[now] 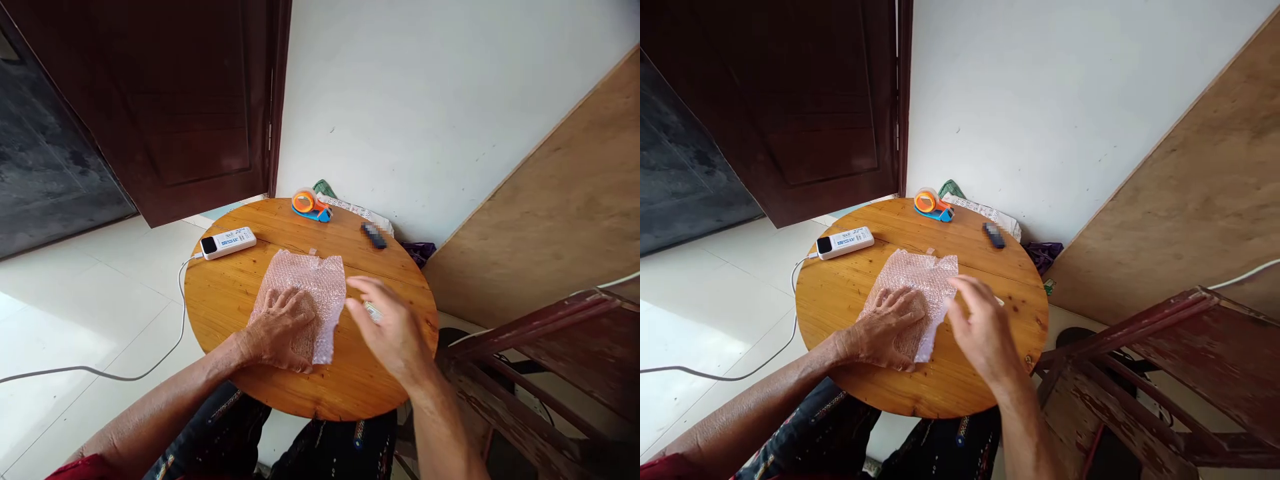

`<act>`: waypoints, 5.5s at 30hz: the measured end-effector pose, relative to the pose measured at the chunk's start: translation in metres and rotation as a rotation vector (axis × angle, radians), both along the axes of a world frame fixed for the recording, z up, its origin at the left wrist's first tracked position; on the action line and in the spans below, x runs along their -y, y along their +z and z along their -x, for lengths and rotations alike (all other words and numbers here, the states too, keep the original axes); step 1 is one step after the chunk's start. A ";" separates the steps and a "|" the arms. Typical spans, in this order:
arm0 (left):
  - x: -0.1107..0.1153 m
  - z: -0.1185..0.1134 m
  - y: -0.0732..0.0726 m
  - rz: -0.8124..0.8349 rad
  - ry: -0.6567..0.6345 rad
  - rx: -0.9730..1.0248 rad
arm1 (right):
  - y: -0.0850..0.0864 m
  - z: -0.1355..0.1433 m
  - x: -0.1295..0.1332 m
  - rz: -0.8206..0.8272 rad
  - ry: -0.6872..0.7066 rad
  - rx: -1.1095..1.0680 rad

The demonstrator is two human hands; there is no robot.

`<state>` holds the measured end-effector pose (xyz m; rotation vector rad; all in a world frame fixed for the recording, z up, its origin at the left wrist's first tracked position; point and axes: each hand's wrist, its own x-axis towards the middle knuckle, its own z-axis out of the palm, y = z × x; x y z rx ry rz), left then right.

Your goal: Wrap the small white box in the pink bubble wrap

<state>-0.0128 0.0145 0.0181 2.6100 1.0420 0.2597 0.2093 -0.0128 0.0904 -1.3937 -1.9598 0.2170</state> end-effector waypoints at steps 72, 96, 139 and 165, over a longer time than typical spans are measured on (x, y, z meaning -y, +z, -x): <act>0.059 0.019 0.003 -0.057 0.100 0.300 | -0.087 0.030 -0.037 0.352 0.078 -0.336; 0.043 0.042 0.011 -0.152 0.062 0.064 | -0.095 0.033 -0.029 0.189 0.090 -0.224; -0.047 0.005 0.040 0.130 0.163 0.339 | -0.044 0.024 -0.038 0.359 0.065 -0.205; -0.050 0.002 0.022 0.364 0.142 0.530 | -0.050 0.022 -0.029 0.455 0.085 -0.432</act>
